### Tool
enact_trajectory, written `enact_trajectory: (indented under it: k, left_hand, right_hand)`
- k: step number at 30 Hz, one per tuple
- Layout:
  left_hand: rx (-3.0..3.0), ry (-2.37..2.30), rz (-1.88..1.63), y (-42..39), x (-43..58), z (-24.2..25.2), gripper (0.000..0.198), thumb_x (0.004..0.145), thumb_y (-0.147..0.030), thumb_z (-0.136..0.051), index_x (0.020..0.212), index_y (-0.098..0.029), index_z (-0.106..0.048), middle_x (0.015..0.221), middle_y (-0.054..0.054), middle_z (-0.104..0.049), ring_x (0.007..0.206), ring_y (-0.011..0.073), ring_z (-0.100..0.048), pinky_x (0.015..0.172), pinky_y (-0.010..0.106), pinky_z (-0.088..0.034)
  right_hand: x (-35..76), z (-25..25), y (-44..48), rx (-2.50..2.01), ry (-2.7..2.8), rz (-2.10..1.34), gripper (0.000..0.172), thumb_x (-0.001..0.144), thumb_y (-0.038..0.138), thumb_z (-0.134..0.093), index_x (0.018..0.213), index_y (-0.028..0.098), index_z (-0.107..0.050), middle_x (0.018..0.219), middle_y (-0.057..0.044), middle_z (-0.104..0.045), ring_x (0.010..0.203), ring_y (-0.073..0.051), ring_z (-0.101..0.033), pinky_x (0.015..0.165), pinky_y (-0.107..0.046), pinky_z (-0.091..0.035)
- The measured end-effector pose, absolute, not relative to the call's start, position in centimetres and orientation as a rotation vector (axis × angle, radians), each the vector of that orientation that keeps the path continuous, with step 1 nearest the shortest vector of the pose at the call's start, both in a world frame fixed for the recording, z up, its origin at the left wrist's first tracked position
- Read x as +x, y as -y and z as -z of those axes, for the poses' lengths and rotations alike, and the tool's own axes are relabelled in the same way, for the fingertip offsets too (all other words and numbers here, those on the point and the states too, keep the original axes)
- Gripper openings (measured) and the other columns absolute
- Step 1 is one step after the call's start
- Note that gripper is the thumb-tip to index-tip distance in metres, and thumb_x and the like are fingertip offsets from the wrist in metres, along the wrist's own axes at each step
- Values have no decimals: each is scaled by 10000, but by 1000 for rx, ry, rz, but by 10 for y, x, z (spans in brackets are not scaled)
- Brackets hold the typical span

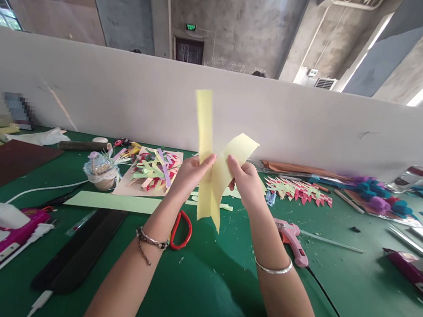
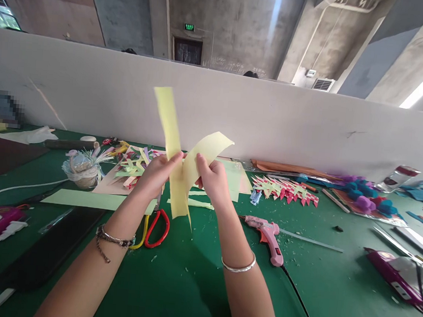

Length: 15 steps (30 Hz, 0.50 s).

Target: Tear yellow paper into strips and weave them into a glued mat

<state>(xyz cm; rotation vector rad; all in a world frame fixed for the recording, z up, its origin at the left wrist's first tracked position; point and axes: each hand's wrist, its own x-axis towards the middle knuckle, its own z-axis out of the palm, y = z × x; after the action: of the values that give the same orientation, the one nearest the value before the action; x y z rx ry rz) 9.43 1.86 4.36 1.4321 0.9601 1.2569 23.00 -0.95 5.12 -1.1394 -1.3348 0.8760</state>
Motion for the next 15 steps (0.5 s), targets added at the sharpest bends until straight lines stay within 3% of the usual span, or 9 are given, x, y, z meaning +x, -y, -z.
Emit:
enact_trajectory:
  k: [3, 7, 11, 15]
  left_hand:
    - [1524, -931, -1153, -16, 94, -45, 411, 663, -545, -623, 797, -157, -647, 733, 50, -660, 688, 193, -603, 574, 242, -452]
    - [1662, -1017, -1290, -14, 96, -43, 395, 732, -535, -548, 680, -147, -603, 638, 10, -593, 585, 140, -517, 523, 219, -374]
    - [1739, -1094, -1419, -13, 99, -43, 385, 766, -499, -520, 600, -151, -535, 534, -29, -464, 526, 103, -415, 481, 206, -298]
    - [1680, -1137, -1492, -14, 99, -41, 381, 767, -495, -523, 600, -152, -538, 532, -30, -460, 531, 100, -422, 485, 199, -308]
  right_hand:
    - [233, -49, 6, -1107, 1255, -868, 466, 786, 531, -487, 494, 168, -463, 363, 29, -429, 324, -54, -361, 357, -201, -269]
    - [236, -47, 4, -1093, 1221, -892, 463, 771, 561, -485, 516, 175, -470, 383, 27, -441, 344, -63, -380, 376, -205, -304]
    - [233, -51, 9, -1147, 1349, -920, 440, 797, 499, -470, 515, 162, -503, 398, 13, -476, 366, -68, -413, 409, -205, -337]
    - [230, -53, 12, -1181, 1406, -891, 447, 816, 437, -454, 475, 152, -493, 378, 12, -469, 350, -56, -389, 407, -201, -328]
